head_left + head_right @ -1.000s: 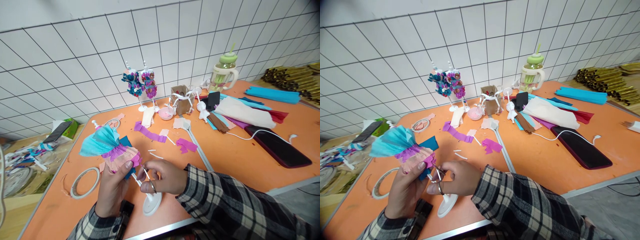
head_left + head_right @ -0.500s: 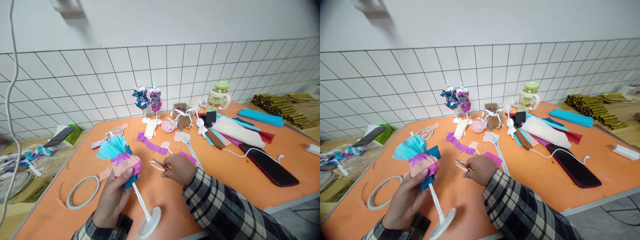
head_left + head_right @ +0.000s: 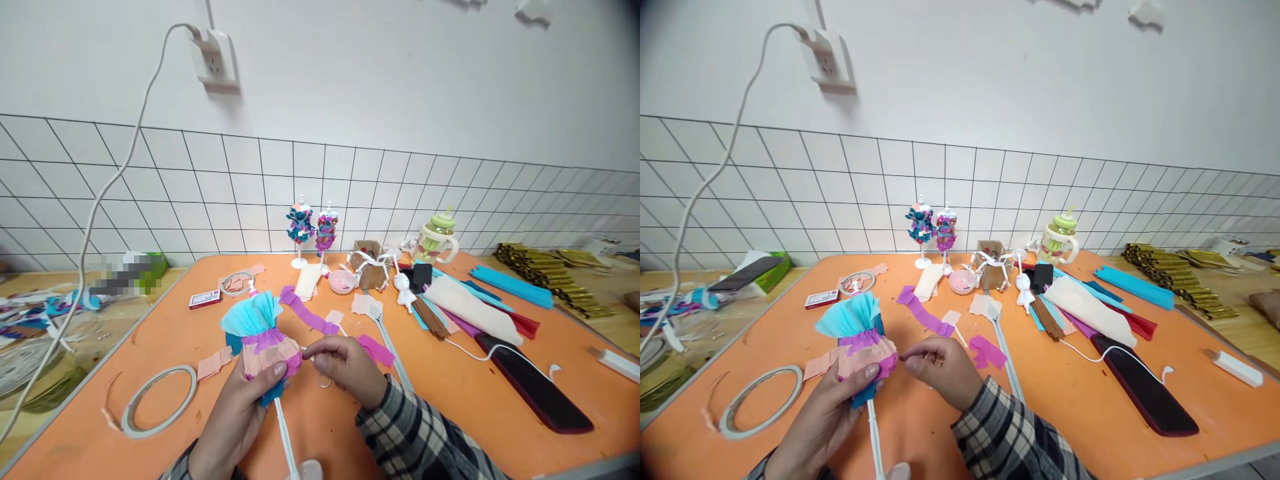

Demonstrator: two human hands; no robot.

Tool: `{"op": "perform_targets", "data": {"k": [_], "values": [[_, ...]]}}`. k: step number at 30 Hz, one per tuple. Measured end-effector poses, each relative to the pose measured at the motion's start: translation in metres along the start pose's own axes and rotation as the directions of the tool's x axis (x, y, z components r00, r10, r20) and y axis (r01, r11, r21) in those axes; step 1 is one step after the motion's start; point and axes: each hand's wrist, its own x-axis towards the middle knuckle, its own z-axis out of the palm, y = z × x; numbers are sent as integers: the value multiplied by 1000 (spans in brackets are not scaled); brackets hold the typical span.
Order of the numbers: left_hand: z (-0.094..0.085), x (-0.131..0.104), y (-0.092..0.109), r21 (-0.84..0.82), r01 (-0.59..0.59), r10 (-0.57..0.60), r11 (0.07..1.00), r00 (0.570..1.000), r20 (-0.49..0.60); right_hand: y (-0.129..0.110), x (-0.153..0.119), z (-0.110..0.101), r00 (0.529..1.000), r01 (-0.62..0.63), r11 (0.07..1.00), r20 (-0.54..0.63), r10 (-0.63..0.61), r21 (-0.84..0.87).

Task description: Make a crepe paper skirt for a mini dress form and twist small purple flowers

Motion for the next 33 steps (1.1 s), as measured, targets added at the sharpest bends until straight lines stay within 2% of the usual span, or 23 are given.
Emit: {"op": "perform_targets", "data": {"k": [2, 8, 12, 16, 19, 26, 30, 33], "values": [[1, 0, 0, 16, -7, 7, 1000, 1000, 21, -2, -2, 8, 999, 38, 997, -40, -35, 73], [4, 1, -4, 41, 6, -8, 999, 1000, 30, 10, 0, 18, 994, 52, 989, -102, -38, 138], [2, 1, -6, 18, 39, -39, 999, 999, 18, 16, 0, 19, 998, 53, 981, -54, -44, 186], [3, 1, -5, -12, 136, -135, 991, 990, 46, 18, -1, 19, 998, 58, 981, -31, -53, 185], [4, 1, -4, -11, 173, -173, 985, 984, 53, 18, -1, 18, 996, 77, 987, -54, -70, 139], [5, 1, -3, -42, 258, -254, 965, 963, 87, 18, -1, 17, 992, 120, 992, -32, -119, 50], [4, 1, -2, 39, 237, -240, 971, 963, 122, 23, 1, 10, 998, 33, 977, 56, -22, -211], [2, 0, 0, 120, 150, -161, 981, 983, 89, 27, 3, -3, 1000, -19, 917, 6, 23, -399]]}}
